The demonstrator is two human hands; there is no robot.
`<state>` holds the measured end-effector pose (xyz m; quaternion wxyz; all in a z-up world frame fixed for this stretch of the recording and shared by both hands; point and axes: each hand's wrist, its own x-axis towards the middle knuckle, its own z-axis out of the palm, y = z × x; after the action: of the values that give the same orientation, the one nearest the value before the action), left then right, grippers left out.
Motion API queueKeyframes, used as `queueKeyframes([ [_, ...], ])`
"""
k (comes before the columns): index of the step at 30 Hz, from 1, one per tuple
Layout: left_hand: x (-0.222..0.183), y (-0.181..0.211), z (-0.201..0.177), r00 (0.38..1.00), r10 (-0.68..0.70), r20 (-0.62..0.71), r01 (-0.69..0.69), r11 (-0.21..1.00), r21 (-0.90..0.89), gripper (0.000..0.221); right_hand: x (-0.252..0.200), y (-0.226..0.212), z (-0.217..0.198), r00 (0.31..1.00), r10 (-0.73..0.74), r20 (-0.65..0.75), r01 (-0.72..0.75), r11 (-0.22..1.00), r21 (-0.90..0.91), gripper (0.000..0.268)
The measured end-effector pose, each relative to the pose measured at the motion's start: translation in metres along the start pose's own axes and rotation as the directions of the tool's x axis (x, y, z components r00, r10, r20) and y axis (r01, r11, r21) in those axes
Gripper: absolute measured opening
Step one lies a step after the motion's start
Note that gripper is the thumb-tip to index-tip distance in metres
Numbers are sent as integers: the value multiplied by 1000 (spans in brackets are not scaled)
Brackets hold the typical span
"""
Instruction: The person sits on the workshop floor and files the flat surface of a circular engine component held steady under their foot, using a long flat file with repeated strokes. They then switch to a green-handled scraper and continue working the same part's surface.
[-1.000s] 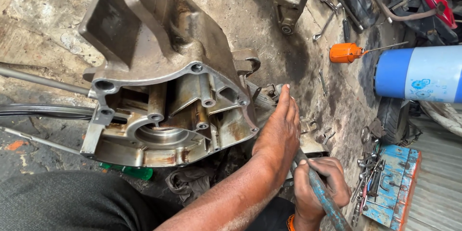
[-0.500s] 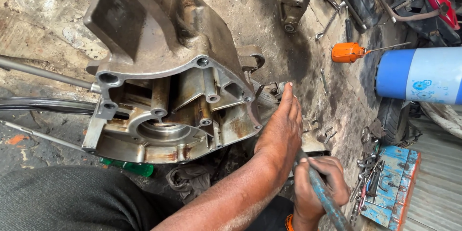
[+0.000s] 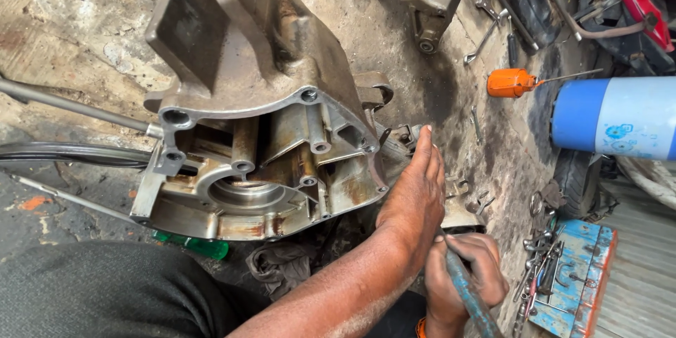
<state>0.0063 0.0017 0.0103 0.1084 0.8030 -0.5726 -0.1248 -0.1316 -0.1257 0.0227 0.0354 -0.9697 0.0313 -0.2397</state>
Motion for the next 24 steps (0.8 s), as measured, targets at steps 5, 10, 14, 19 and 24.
queueKeyframes([
  [5,-1,1,-1,1000,13,24,-13,1000,5,80,-6,9,3,995,26,-93,-23,999,35,15],
  [10,4,3,-3,1000,-6,10,6,1000,-3,80,2,3,0,996,54,-72,-50,997,59,15],
  [14,7,5,-3,1000,-21,-15,21,1000,9,79,9,-5,-4,998,39,-49,-37,998,53,16],
  [19,8,5,-8,999,-43,-20,44,999,10,79,14,-7,-6,998,-31,-62,28,998,-55,16],
  [24,8,4,-13,999,-7,32,6,1000,24,84,13,14,-13,999,-9,-44,8,1000,-11,16],
])
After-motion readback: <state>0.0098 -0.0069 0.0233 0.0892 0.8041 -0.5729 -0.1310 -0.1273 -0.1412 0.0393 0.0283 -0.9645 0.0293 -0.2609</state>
